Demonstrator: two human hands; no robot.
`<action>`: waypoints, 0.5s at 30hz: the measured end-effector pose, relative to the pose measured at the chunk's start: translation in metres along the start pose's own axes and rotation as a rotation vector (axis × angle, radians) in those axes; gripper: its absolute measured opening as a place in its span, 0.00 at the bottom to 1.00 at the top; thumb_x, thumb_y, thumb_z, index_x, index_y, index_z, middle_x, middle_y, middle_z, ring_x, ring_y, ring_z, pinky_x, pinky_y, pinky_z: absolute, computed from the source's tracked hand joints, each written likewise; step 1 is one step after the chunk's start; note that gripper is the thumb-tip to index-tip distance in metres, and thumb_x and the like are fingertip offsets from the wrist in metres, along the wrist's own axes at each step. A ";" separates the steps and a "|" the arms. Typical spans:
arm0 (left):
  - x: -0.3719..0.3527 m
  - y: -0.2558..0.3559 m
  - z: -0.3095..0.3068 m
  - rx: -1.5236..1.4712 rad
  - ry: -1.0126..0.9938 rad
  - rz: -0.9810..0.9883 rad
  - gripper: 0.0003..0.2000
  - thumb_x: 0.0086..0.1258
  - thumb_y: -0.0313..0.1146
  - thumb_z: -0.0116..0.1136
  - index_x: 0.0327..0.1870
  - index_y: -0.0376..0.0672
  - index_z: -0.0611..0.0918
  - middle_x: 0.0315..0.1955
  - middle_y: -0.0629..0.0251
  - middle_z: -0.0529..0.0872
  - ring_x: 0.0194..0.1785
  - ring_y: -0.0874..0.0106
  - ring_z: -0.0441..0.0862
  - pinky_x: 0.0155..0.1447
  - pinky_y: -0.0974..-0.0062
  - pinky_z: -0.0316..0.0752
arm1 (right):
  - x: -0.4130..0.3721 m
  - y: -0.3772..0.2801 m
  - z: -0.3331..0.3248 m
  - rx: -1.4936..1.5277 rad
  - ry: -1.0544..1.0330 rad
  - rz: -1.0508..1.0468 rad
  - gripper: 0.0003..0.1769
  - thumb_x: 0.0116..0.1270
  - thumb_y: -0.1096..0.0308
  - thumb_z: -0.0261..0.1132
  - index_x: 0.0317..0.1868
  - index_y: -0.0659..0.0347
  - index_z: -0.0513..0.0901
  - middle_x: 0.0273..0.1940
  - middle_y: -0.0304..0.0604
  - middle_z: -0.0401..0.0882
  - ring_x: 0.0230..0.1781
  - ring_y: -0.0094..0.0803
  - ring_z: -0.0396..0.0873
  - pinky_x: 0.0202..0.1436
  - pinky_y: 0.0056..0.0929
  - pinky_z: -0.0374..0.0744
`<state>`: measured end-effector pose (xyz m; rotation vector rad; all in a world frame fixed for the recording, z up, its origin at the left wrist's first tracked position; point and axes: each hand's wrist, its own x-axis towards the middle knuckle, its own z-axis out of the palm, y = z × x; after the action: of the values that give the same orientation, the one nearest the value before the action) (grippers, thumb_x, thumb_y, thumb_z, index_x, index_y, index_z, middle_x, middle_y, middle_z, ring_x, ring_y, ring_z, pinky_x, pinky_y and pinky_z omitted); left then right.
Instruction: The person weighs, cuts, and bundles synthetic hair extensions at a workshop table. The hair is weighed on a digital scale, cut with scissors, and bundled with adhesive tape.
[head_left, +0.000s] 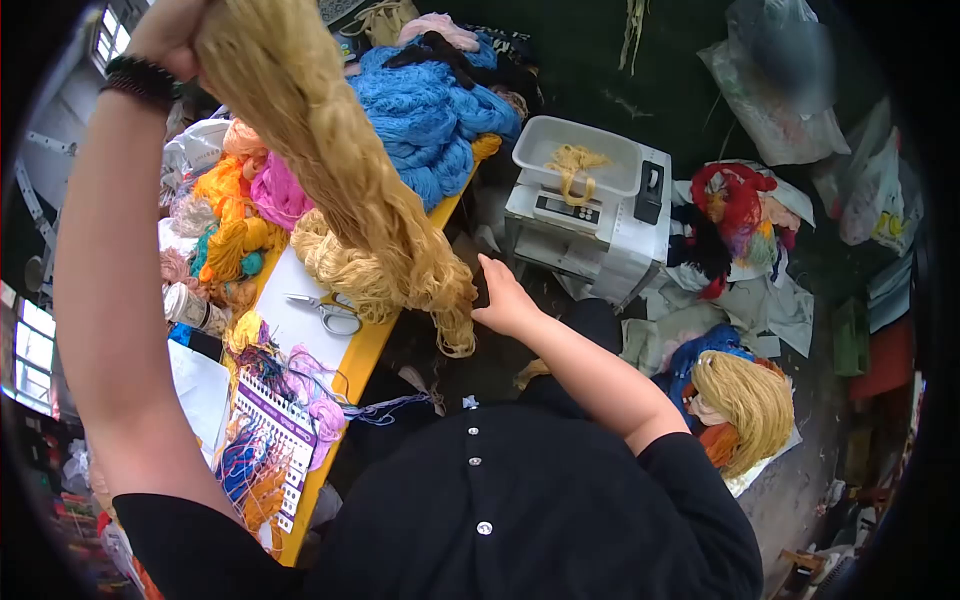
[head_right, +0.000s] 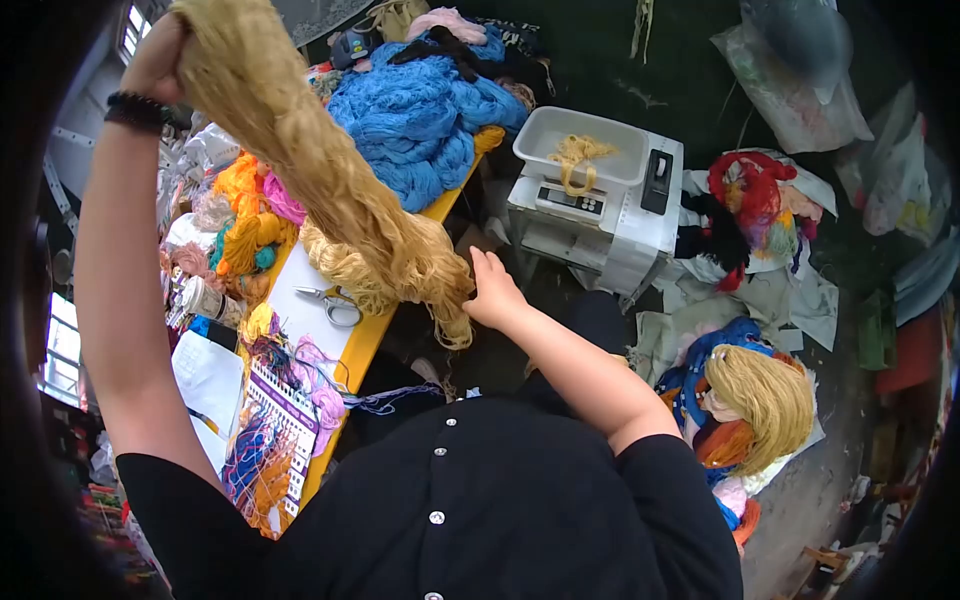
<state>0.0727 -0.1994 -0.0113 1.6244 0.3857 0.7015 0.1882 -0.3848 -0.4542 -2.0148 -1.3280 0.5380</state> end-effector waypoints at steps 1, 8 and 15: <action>-0.001 0.003 -0.004 -0.064 0.039 0.024 0.15 0.71 0.38 0.44 0.37 0.36 0.81 0.33 0.53 0.85 0.36 0.61 0.84 0.46 0.62 0.80 | 0.009 0.006 0.003 0.036 -0.046 0.068 0.58 0.44 0.62 0.74 0.72 0.58 0.48 0.70 0.66 0.47 0.69 0.56 0.57 0.68 0.40 0.64; 0.005 0.047 -0.175 -0.121 -0.289 0.060 0.21 0.72 0.40 0.47 0.62 0.41 0.71 0.60 0.57 0.74 0.62 0.63 0.72 0.65 0.63 0.68 | 0.050 0.017 0.062 0.509 -0.057 0.055 0.29 0.58 0.65 0.62 0.60 0.59 0.69 0.60 0.60 0.66 0.62 0.47 0.68 0.62 0.35 0.69; -0.042 0.028 -0.165 -0.189 -0.650 0.160 0.25 0.75 0.48 0.42 0.65 0.40 0.67 0.64 0.59 0.70 0.65 0.65 0.69 0.69 0.61 0.64 | 0.059 -0.058 -0.024 1.442 -0.049 0.059 0.13 0.68 0.70 0.50 0.49 0.67 0.75 0.42 0.43 0.80 0.41 0.29 0.79 0.46 0.28 0.78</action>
<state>-0.0686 -0.1032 0.0155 1.6120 -0.2761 0.2827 0.1896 -0.3218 -0.3951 -0.8123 -0.5088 1.1309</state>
